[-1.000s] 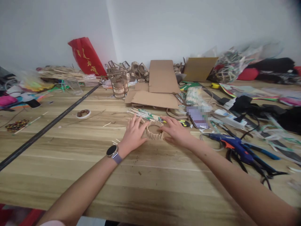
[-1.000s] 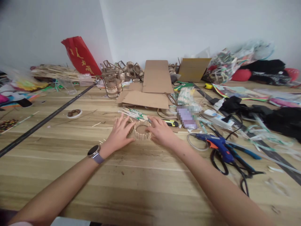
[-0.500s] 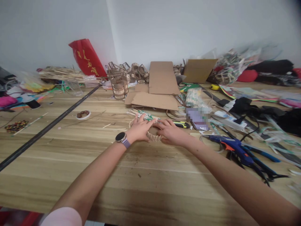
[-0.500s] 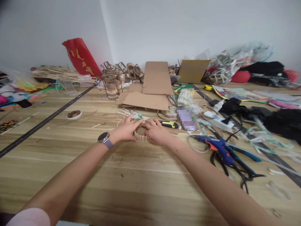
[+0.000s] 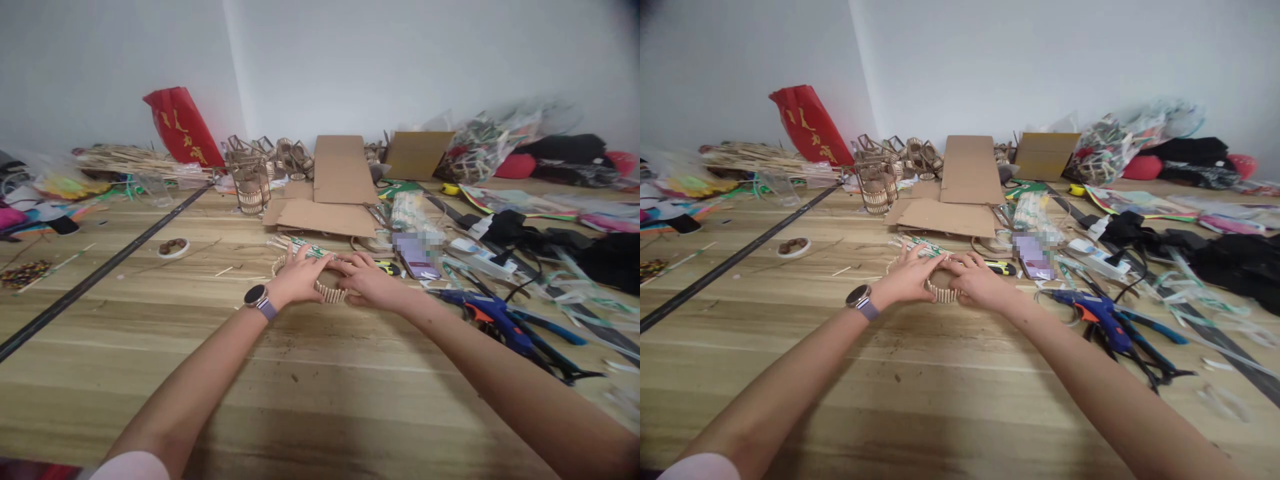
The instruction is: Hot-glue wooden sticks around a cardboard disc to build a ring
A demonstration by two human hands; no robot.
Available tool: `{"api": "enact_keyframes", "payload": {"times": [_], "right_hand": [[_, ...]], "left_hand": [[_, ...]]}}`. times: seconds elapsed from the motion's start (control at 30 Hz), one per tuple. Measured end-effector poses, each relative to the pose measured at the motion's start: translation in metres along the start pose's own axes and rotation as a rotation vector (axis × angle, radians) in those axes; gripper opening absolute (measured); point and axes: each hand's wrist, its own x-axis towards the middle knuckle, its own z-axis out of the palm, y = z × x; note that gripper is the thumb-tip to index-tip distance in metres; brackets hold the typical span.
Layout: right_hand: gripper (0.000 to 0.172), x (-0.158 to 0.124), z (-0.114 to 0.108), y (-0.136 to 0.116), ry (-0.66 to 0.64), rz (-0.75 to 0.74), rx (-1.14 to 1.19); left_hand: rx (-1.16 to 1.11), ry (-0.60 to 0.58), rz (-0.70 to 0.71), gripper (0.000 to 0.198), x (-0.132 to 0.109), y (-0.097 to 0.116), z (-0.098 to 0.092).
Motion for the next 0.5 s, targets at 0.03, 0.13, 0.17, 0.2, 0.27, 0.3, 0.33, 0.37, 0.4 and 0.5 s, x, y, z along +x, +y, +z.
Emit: {"api": "enact_keyframes", "payload": {"times": [0.03, 0.13, 0.17, 0.2, 0.27, 0.3, 0.33, 0.37, 0.4, 0.5], "right_hand": [[0.023, -0.002, -0.002, 0.003, 0.004, 0.006, -0.013], [0.024, -0.008, -0.007, 0.011, -0.008, 0.041, -0.040], [0.025, -0.010, -0.007, 0.013, -0.018, 0.054, -0.044], [0.025, -0.011, -0.007, 0.015, -0.028, 0.067, -0.046], [0.026, -0.015, -0.005, 0.017, -0.037, 0.092, -0.046], [0.027, -0.017, -0.003, 0.018, -0.037, 0.103, -0.043], [0.027, -0.020, -0.001, 0.017, -0.037, 0.111, -0.041], [0.028, -0.022, 0.002, 0.017, -0.035, 0.116, -0.038], [0.029, -0.023, 0.005, 0.016, -0.031, 0.121, -0.034], [0.035, -0.028, 0.013, 0.014, -0.021, 0.139, -0.030]], "left_hand": [[-0.008, 0.008, 0.003, 0.101, 0.002, 0.001, -0.001], [-0.034, 0.014, 0.007, 0.100, 0.011, 0.007, -0.001], [-0.039, 0.008, 0.005, 0.099, 0.014, 0.010, 0.000], [-0.042, 0.001, 0.002, 0.097, 0.017, 0.012, 0.001], [-0.043, -0.017, -0.005, 0.094, 0.021, 0.018, 0.003], [-0.040, -0.025, -0.009, 0.092, 0.022, 0.020, 0.005], [-0.033, -0.029, -0.012, 0.091, 0.023, 0.022, 0.006], [-0.023, -0.028, -0.014, 0.090, 0.023, 0.024, 0.007], [-0.013, -0.021, -0.016, 0.089, 0.023, 0.025, 0.008], [0.005, -0.004, -0.017, 0.088, 0.022, 0.027, 0.011]]}}
